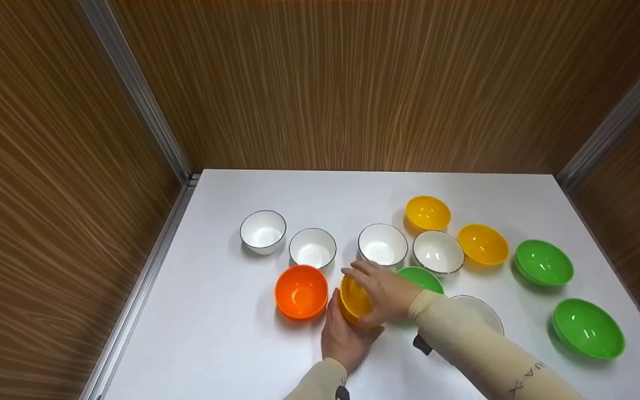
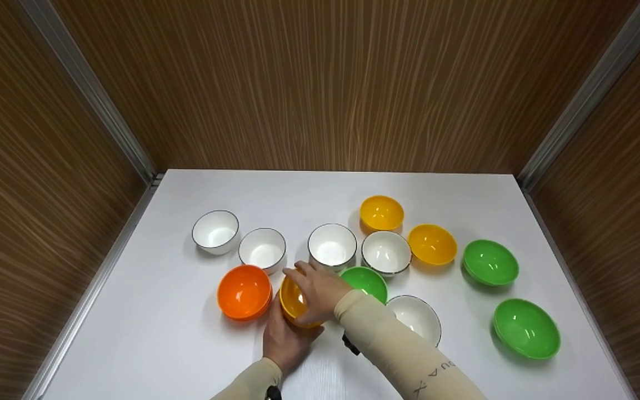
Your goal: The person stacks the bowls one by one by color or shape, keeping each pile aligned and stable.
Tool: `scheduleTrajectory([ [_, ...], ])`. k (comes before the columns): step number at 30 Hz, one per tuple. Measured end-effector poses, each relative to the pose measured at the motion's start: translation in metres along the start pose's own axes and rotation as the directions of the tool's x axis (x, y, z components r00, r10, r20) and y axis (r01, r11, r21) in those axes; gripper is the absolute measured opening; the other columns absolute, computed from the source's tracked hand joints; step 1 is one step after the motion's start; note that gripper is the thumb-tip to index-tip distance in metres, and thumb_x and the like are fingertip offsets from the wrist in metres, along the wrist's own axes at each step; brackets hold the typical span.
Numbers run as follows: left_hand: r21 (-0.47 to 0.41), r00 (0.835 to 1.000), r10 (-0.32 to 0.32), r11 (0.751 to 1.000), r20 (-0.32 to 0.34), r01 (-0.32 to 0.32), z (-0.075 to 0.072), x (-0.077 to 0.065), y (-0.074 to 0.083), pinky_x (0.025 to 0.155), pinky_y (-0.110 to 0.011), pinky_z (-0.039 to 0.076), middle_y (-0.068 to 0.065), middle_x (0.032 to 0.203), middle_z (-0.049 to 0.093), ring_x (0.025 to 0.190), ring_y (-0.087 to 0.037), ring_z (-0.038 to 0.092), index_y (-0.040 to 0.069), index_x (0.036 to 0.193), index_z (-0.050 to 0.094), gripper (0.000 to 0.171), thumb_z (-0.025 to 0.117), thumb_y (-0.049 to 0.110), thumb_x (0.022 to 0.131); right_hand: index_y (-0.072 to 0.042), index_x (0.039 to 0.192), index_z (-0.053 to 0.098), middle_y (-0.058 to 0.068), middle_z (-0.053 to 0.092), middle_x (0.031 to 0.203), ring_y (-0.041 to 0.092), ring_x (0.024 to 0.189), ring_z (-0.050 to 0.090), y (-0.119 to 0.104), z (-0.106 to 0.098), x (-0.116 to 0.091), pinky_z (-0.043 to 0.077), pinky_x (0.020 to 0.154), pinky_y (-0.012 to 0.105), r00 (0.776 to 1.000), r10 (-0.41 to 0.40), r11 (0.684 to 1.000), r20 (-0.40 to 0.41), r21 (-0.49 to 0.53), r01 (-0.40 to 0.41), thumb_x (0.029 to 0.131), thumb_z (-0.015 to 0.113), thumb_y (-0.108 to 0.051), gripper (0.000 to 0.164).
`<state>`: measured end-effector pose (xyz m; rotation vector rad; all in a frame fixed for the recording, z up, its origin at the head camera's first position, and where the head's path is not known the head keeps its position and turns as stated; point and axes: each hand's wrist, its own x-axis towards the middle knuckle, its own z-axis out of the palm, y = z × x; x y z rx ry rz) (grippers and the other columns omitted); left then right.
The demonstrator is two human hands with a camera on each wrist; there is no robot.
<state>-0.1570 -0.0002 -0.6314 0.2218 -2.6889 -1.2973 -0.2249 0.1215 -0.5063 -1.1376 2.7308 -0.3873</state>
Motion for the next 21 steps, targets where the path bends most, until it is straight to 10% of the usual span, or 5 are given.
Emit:
scheduleTrajectory([
  [21, -0.015, 0.995, 0.074, 0.997, -0.064, -0.075, 0.003, 0.001, -0.005, 0.099, -0.03, 0.036, 0.001, 0.136, 0.04, 0.115, -0.011, 0.046, 0.017, 0.143, 0.018, 0.116, 0.059, 0.08, 0.054, -0.016, 0.141, 0.033, 0.013, 0.04, 0.135, 0.033, 0.123, 0.038, 0.0, 0.018, 0.006, 0.042, 0.092, 0.047, 0.998, -0.053, 0.997, -0.022, -0.052, 0.052, 0.061, 0.073, -0.047, 0.094],
])
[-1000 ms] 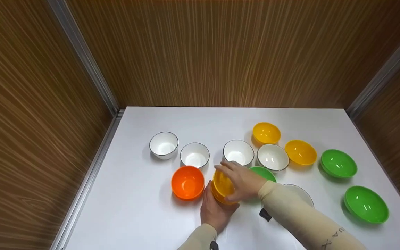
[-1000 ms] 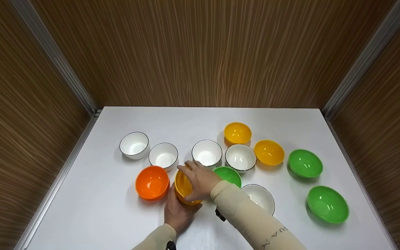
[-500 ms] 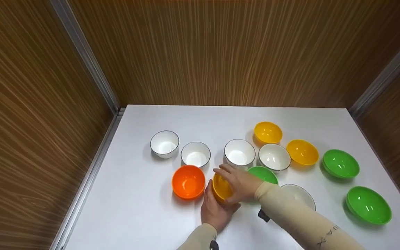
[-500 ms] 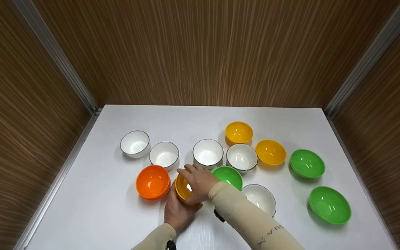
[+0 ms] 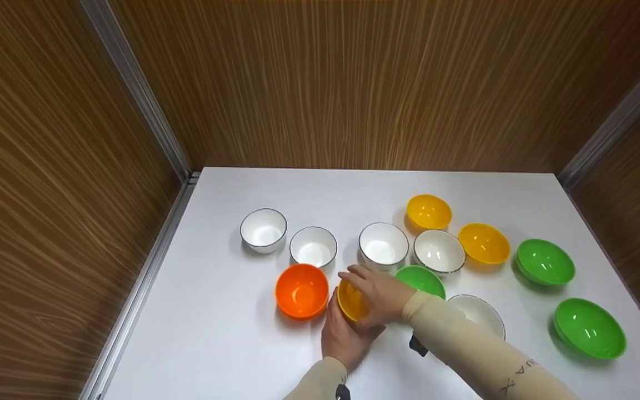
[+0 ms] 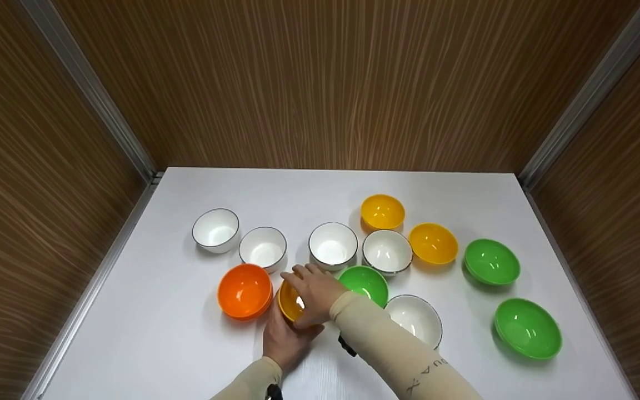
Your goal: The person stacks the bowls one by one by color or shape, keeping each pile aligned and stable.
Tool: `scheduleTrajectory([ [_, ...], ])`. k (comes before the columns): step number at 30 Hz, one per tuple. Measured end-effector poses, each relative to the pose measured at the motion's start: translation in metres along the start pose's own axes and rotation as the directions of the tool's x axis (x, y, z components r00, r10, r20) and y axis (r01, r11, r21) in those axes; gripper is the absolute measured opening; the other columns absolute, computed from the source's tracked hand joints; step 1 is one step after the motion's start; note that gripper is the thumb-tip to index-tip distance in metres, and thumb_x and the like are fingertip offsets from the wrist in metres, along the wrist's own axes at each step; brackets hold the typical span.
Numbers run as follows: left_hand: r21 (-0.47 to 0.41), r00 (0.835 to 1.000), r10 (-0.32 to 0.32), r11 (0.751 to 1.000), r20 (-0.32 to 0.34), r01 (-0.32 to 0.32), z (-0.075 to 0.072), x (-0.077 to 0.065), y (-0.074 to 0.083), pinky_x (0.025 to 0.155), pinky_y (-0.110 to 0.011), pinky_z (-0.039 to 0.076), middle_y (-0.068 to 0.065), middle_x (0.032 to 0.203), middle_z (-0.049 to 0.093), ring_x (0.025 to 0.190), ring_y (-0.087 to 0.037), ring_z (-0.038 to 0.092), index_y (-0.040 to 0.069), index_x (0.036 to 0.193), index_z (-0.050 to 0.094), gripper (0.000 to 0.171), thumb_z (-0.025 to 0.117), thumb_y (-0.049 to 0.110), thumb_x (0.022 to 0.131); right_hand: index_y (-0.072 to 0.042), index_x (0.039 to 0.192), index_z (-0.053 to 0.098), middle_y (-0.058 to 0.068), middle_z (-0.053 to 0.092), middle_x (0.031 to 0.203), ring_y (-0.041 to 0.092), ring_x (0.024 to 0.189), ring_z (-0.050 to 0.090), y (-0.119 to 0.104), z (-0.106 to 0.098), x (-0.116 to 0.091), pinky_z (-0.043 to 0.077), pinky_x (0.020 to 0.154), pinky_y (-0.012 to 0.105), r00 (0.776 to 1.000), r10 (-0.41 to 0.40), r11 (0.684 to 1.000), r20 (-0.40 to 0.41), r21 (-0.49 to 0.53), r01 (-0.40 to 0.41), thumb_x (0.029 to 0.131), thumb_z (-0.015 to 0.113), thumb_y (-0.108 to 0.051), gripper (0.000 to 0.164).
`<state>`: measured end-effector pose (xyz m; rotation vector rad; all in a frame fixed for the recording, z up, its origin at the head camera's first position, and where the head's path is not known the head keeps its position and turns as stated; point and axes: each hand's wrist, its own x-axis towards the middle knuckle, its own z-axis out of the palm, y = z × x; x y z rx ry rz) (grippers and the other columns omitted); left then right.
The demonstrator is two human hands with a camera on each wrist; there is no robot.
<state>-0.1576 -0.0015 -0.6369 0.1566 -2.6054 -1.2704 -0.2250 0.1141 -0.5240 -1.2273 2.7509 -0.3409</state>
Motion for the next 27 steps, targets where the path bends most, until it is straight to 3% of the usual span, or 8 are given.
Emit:
scheduleTrajectory([
  [12, 0.0, 0.999, -0.032, 0.999, 0.013, 0.032, 0.0003, -0.0017, 0.0003, 0.099, -0.033, 0.037, 0.002, 0.136, 0.04, 0.116, -0.013, 0.045, 0.016, 0.143, 0.02, 0.115, 0.059, 0.08, 0.054, -0.02, 0.142, 0.031, 0.012, 0.036, 0.139, 0.037, 0.126, 0.032, -0.0004, 0.0054, 0.0009, 0.041, 0.091, 0.052, 0.994, 0.078, 0.997, 0.076, -0.023, -0.076, 0.064, 0.071, -0.05, 0.093],
  [18, -0.006, 0.999, -0.036, 0.999, 0.015, 0.036, 0.0004, -0.0008, 0.001, 0.099, -0.034, 0.038, 0.001, 0.135, 0.04, 0.115, -0.013, 0.045, 0.017, 0.142, 0.021, 0.115, 0.059, 0.081, 0.054, -0.019, 0.142, 0.031, 0.012, 0.037, 0.139, 0.039, 0.127, 0.031, 0.0009, 0.0065, 0.0016, 0.036, 0.094, 0.056, 0.992, 0.093, 0.996, 0.082, -0.018, -0.092, 0.065, 0.071, -0.049, 0.092],
  [27, -0.006, 1.0, -0.026, 1.0, 0.007, 0.026, -0.0016, 0.0004, 0.0009, 0.098, -0.032, 0.038, 0.002, 0.134, 0.041, 0.114, -0.012, 0.045, 0.019, 0.142, 0.02, 0.116, 0.062, 0.079, 0.053, -0.018, 0.141, 0.032, 0.012, 0.037, 0.139, 0.035, 0.125, 0.033, 0.002, 0.0081, 0.0018, 0.04, 0.094, 0.05, 0.994, 0.082, 0.997, 0.068, -0.012, -0.082, 0.063, 0.074, -0.05, 0.095],
])
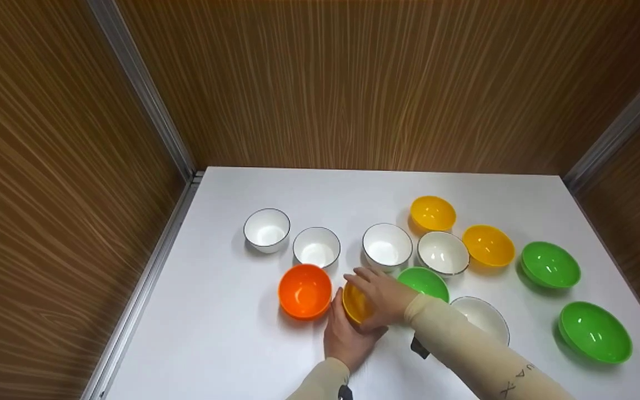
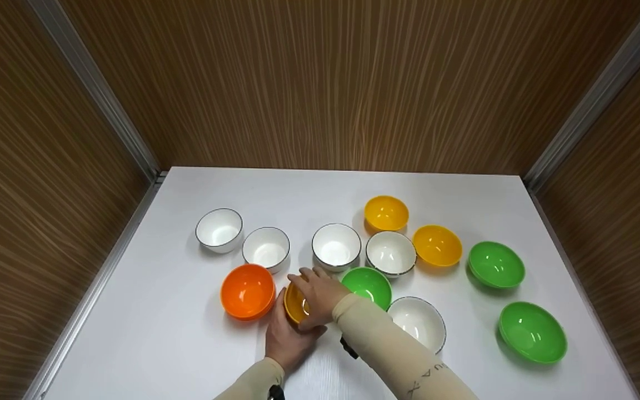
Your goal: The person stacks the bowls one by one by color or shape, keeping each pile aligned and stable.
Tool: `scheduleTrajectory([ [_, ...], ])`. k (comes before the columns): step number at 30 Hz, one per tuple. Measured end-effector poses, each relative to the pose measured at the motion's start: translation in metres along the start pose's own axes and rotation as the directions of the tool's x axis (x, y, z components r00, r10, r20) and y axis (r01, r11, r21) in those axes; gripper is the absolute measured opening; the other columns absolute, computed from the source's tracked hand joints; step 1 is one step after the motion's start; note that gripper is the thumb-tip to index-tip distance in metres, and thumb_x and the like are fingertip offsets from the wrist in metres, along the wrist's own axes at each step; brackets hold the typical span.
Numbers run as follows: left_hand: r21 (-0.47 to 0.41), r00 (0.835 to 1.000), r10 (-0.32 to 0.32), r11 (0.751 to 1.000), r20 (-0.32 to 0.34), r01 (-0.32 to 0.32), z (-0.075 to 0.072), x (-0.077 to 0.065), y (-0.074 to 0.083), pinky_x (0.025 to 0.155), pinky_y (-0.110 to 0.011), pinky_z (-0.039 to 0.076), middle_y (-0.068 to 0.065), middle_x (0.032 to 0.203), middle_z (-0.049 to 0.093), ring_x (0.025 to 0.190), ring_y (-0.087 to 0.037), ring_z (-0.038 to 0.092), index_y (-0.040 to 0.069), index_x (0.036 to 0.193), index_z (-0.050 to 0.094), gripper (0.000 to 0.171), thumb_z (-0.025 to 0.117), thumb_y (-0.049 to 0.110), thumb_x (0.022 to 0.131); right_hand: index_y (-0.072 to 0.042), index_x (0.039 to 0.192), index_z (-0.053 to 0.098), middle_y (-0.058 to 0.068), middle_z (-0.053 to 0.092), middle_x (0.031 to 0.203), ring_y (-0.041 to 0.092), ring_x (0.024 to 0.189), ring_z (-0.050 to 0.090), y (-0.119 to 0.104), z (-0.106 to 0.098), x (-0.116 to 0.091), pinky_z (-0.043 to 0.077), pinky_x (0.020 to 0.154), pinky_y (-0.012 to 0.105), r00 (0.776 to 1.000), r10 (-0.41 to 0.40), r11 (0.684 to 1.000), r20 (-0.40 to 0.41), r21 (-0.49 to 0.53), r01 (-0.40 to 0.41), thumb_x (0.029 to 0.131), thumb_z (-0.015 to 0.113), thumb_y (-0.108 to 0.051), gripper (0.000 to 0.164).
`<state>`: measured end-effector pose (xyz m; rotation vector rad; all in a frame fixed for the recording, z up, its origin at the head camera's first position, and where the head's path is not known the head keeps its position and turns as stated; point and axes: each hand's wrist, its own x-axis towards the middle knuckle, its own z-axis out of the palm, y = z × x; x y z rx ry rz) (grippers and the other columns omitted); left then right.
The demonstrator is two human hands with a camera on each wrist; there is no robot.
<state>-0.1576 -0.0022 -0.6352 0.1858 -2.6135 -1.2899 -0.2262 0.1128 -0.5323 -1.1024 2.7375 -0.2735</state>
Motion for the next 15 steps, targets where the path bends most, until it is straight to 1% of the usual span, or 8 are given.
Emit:
scheduleTrajectory([
  [4, -0.004, 1.0, -0.015, 1.0, 0.02, 0.015, 0.0, 0.0, 0.0, 0.099, -0.032, 0.037, 0.003, 0.134, 0.04, 0.114, -0.012, 0.045, 0.02, 0.142, 0.02, 0.115, 0.062, 0.078, 0.053, -0.019, 0.142, 0.031, 0.012, 0.033, 0.142, 0.036, 0.129, 0.028, 0.001, -0.001, -0.001, 0.039, 0.095, 0.05, 1.0, 0.018, 1.0, 0.016, 0.011, -0.018, 0.062, 0.074, -0.054, 0.098],
  [7, -0.001, 0.999, -0.029, 1.0, 0.029, 0.029, 0.0, 0.0, 0.001, 0.099, -0.032, 0.037, 0.004, 0.133, 0.04, 0.114, -0.011, 0.045, 0.02, 0.142, 0.02, 0.115, 0.063, 0.078, 0.053, -0.02, 0.143, 0.029, 0.011, 0.029, 0.145, 0.036, 0.131, 0.024, 0.003, -0.004, -0.003, 0.039, 0.095, 0.05, 0.999, 0.03, 0.999, 0.017, 0.044, -0.03, 0.064, 0.072, -0.055, 0.097],
  [10, -0.001, 0.998, -0.042, 0.999, 0.042, 0.042, -0.001, 0.001, 0.002, 0.1, -0.032, 0.036, 0.006, 0.133, 0.04, 0.115, -0.009, 0.044, 0.02, 0.142, 0.02, 0.115, 0.064, 0.077, 0.053, -0.023, 0.144, 0.028, 0.011, 0.025, 0.146, 0.034, 0.129, 0.028, 0.005, -0.011, -0.007, 0.04, 0.095, 0.049, 0.999, 0.044, 0.993, 0.003, 0.11, -0.044, 0.068, 0.072, -0.052, 0.092],
  [13, 0.002, 0.999, -0.028, 1.0, 0.037, 0.028, -0.001, 0.0, 0.001, 0.101, -0.033, 0.035, 0.006, 0.133, 0.04, 0.117, -0.009, 0.042, 0.019, 0.143, 0.02, 0.114, 0.066, 0.075, 0.054, -0.024, 0.144, 0.027, 0.01, 0.025, 0.147, 0.03, 0.127, 0.033, 0.013, -0.023, -0.011, 0.039, 0.097, 0.045, 0.998, 0.052, 0.985, -0.026, 0.168, -0.047, 0.072, 0.07, -0.051, 0.088],
  [15, 0.001, 1.0, 0.005, 1.0, 0.011, -0.005, 0.001, 0.0, -0.001, 0.101, -0.033, 0.034, 0.005, 0.134, 0.04, 0.117, -0.009, 0.042, 0.017, 0.142, 0.022, 0.114, 0.066, 0.074, 0.054, -0.021, 0.144, 0.029, 0.011, 0.028, 0.145, 0.028, 0.127, 0.034, 0.022, -0.032, -0.014, 0.036, 0.099, 0.044, 0.996, 0.048, 0.981, -0.069, 0.188, -0.034, 0.074, 0.07, -0.049, 0.086],
])
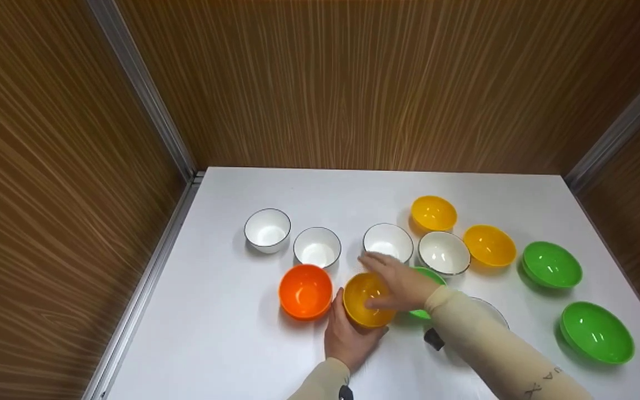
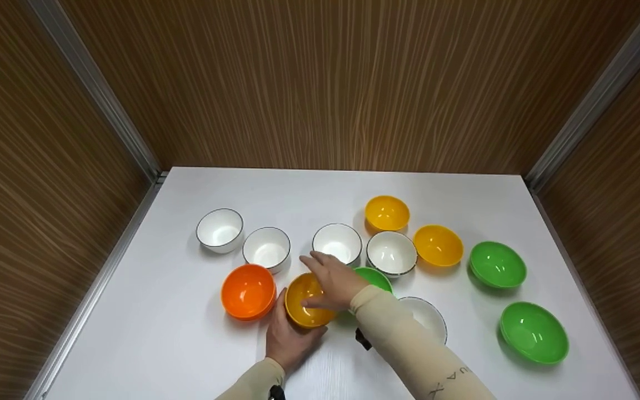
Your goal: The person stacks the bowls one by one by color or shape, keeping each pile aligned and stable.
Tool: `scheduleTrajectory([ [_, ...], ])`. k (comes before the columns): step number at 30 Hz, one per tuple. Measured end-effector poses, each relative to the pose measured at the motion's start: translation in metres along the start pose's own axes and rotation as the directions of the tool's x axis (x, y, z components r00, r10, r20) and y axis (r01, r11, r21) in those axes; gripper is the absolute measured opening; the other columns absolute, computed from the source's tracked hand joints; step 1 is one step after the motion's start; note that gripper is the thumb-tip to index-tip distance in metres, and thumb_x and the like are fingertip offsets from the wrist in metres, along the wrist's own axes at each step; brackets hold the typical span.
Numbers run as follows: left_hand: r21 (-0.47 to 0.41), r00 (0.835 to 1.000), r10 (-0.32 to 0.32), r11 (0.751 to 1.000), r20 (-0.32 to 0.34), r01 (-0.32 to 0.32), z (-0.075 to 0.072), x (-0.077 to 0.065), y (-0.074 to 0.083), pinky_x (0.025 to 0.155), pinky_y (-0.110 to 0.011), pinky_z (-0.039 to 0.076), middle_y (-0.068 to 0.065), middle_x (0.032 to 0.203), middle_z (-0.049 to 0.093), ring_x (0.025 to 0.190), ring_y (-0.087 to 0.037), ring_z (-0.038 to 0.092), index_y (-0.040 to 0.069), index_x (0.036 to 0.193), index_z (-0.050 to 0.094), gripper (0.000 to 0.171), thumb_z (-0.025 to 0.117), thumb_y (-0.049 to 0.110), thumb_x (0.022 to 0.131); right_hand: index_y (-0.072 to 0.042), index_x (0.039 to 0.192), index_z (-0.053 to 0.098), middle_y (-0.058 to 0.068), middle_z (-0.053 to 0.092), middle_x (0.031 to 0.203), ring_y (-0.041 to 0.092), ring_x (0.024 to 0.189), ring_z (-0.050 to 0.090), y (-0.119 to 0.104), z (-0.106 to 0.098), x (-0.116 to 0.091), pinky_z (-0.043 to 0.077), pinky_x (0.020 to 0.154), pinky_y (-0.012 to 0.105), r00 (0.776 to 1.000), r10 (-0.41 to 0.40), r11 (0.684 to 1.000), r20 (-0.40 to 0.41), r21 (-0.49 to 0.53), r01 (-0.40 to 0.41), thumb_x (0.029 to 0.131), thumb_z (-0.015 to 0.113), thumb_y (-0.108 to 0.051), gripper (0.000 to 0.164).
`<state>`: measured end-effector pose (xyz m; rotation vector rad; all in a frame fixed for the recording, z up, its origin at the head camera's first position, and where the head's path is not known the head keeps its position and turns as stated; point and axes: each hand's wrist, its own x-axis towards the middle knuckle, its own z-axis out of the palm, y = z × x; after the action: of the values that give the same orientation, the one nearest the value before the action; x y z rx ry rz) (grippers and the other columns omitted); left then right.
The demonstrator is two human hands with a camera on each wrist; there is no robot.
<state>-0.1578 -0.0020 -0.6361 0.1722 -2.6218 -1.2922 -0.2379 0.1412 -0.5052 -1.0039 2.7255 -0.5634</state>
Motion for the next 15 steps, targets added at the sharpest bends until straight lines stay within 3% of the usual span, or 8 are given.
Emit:
scheduleTrajectory([
  [7, -0.025, 0.99, 0.099, 0.995, -0.098, -0.101, 0.003, -0.001, -0.003, 0.098, -0.034, 0.038, 0.002, 0.133, 0.041, 0.117, -0.013, 0.044, 0.01, 0.141, 0.026, 0.117, 0.071, 0.071, 0.052, -0.015, 0.143, 0.029, 0.01, 0.028, 0.146, 0.029, 0.129, 0.03, 0.04, -0.044, -0.016, 0.028, 0.103, 0.049, 0.987, 0.076, 0.995, -0.143, 0.076, -0.065, 0.079, 0.068, -0.042, 0.081],
  [15, -0.045, 0.992, 0.078, 0.996, -0.097, -0.082, 0.003, -0.001, -0.002, 0.1, -0.036, 0.036, 0.0, 0.135, 0.04, 0.12, -0.015, 0.042, 0.011, 0.142, 0.025, 0.118, 0.077, 0.064, 0.05, -0.008, 0.143, 0.027, 0.022, 0.032, 0.14, 0.042, 0.126, 0.029, 0.093, -0.09, -0.045, 0.026, 0.099, 0.059, 0.966, 0.182, 0.983, -0.186, 0.025, -0.181, 0.084, 0.065, -0.031, 0.074],
])
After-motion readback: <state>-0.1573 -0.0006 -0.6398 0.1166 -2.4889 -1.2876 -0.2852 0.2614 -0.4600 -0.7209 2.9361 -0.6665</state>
